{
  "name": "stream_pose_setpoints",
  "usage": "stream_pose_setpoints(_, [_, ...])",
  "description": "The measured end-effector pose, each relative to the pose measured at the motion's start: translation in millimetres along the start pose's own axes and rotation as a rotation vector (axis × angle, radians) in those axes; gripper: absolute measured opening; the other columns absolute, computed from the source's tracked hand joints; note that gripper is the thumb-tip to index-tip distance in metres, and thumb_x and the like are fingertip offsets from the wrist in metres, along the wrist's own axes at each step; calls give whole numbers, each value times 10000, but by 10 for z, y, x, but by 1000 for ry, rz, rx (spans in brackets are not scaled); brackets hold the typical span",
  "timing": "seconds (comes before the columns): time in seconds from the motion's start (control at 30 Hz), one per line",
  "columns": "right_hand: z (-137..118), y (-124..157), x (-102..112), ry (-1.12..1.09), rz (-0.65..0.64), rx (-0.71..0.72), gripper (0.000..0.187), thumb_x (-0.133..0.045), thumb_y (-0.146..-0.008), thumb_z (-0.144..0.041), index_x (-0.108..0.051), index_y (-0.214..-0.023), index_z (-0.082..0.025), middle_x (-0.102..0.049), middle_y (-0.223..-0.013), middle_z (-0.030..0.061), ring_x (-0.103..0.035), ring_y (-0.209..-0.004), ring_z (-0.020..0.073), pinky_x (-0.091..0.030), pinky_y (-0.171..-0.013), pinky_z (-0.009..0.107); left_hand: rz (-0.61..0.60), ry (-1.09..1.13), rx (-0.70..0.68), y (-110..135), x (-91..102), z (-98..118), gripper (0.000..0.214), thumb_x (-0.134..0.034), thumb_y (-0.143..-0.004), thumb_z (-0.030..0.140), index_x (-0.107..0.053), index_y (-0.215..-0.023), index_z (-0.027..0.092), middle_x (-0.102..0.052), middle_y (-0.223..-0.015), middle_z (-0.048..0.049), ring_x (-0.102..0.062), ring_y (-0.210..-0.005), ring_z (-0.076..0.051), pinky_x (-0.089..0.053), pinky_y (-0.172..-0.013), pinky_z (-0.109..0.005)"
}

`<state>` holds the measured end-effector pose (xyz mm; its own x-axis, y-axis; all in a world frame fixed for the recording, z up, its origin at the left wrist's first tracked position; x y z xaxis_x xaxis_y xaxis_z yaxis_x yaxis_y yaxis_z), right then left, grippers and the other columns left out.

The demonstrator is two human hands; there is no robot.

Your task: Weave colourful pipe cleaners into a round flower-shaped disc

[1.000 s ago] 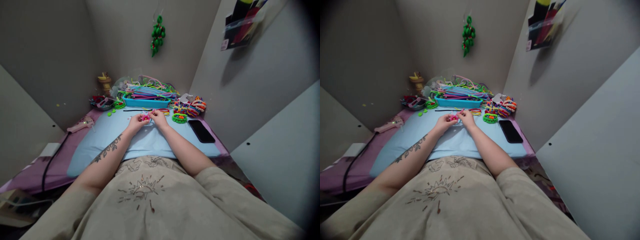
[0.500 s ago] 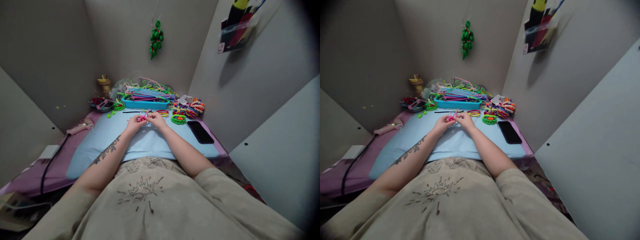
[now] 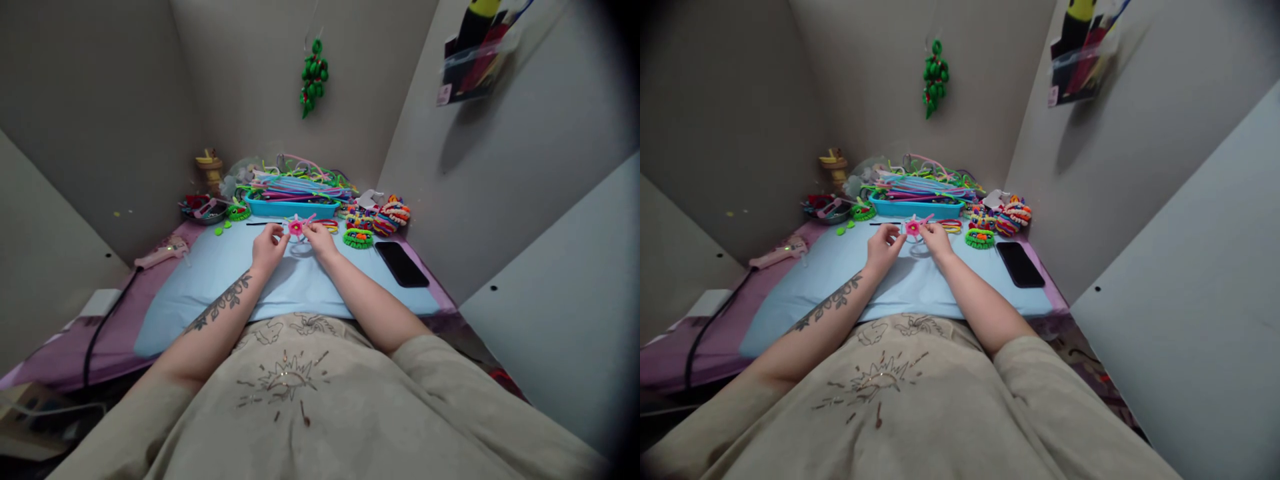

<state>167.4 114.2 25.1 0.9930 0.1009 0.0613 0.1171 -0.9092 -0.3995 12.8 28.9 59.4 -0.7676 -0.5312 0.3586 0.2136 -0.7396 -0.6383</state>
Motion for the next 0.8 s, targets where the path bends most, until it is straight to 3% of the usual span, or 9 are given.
stream_pose_setpoints(0.2, [17, 36, -82, -71, 11, -10, 395, -559, -719, -553, -537, -594, -179, -433, -496, -57, -364, -480, 87, -289, -489, 226, -94, -84, -37, 75, -119, 88, 296, -617, -781, 320, -571, -1057, 221, -697, -811, -19, -588, -595, -145, -420, -621, -269])
stream_pose_setpoints(0.37, [-35, 73, -120, -41, 2, 26, 368, -548, -743, -518, -550, -597, -180, -453, -522, -48, -410, -540, 108, -333, -538, 240, 78, -144, -128, 48, 71, 169, 336, -670, -731, 371, -595, -1009, 198, -650, -943, -80, -582, -890, -224, -414, -803, -337])
stream_pose_setpoints(0.43, [-81, 81, -98, -8, 12, 56, 348, -565, -739, -488, -541, -572, -184, -468, -549, -37, -451, -598, 128, -371, -595, 256, 88, -7, -49, 12, 85, 49, 408, -695, -702, 376, -565, -1041, 189, -648, -959, -85, -580, -915, -227, -414, -821, -348])
stream_pose_setpoints(0.53, [-164, 90, -55, 44, 44, 115, 268, -629, -699, -414, -561, -576, -186, -536, -693, -2, -513, -771, 167, -407, -770, 298, -20, 313, 146, -16, -74, -186, 491, -692, -701, 352, -509, -1126, 187, -656, -760, -27, -611, -740, -186, -439, -711, -313])
stream_pose_setpoints(0.63, [-221, 110, -39, 78, 72, 156, 181, -646, -690, -363, -603, -662, -189, -567, -865, 36, -515, -905, 189, -385, -896, 329, -76, 448, 217, -18, -177, -251, 505, -689, -694, 329, -509, -1144, 185, -603, -609, 23, -596, -600, -153, -436, -607, -270])
stream_pose_setpoints(0.8, [-234, 147, -57, 109, 82, 177, 216, -637, -707, -362, -628, -851, -202, -578, -959, 54, -522, -869, 185, -440, -823, 335, -19, 550, 298, -24, -128, -326, 585, -673, -704, 333, -459, -1228, 188, -638, -715, -10, -645, -671, -160, -441, -580, -241])
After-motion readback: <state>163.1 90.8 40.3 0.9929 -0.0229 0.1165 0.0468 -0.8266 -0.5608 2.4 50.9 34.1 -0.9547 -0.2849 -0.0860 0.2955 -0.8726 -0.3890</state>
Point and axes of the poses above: each hand's wrist, its own y-axis away from the middle knuckle, its own x-axis out of the back of the hand, z = x × y, the point moved 10 cm from there along -y, towards the middle knuckle
